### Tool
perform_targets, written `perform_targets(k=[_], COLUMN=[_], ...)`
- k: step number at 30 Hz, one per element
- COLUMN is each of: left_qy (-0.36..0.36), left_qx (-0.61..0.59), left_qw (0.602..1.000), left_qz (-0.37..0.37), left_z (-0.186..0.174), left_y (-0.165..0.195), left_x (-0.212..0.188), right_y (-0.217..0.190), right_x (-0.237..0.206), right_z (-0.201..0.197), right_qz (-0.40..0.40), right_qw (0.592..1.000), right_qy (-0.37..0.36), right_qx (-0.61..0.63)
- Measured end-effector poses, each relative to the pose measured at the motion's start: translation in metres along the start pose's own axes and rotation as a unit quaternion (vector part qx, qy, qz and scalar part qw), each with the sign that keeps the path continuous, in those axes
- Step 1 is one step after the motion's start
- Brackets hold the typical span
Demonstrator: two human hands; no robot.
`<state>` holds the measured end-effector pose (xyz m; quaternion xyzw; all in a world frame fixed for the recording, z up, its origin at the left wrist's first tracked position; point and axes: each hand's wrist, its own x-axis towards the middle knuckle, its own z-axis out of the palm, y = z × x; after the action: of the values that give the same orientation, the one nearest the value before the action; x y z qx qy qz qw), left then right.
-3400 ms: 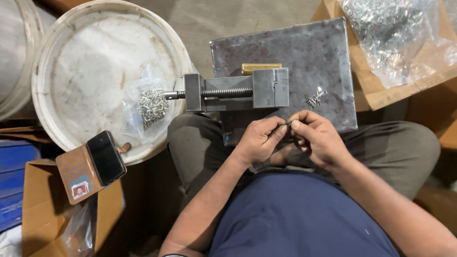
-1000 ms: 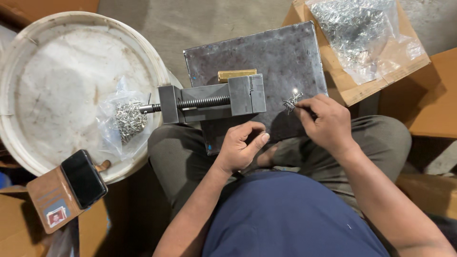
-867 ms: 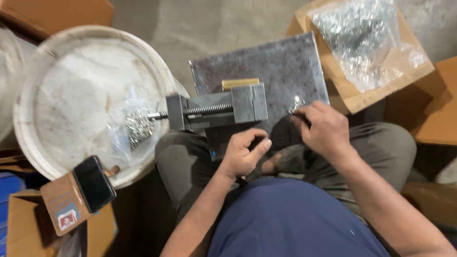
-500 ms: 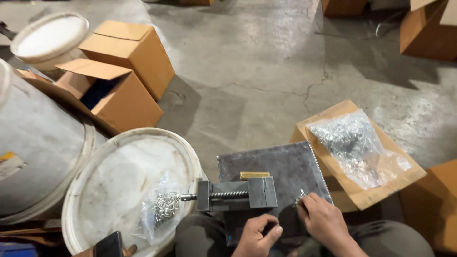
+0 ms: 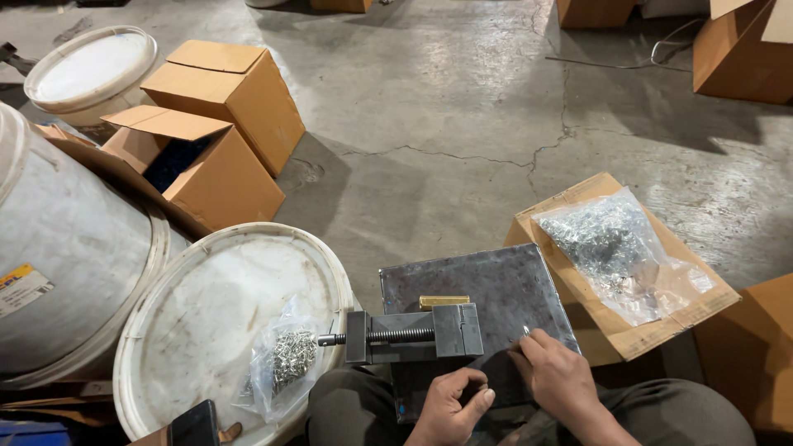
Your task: The person sits and uses their hands to pick up and connect small metal hook-like components, placing them on a small metal workstation with a vice.
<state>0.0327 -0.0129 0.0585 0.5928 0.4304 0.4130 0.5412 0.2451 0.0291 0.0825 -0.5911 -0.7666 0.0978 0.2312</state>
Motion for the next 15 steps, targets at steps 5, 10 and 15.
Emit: perform_targets(k=[5, 10, 15], left_qy=[0.013, 0.035, 0.03], left_qx=[0.052, 0.055, 0.036], left_qw=[0.998, 0.996, 0.997], left_qz=[0.032, 0.053, 0.061], left_z=[0.001, 0.003, 0.002], left_y=[0.001, -0.022, -0.025], left_x=[0.005, -0.002, -0.005], right_y=[0.01, 0.027, 0.024], right_x=[-0.001, -0.016, -0.019], right_z=[0.008, 0.016, 0.016], right_qz=[-0.01, 0.024, 0.057], right_qw=[1.0, 0.99, 0.969], right_qy=[0.012, 0.03, 0.017], right_qx=[-0.027, 0.138, 0.24])
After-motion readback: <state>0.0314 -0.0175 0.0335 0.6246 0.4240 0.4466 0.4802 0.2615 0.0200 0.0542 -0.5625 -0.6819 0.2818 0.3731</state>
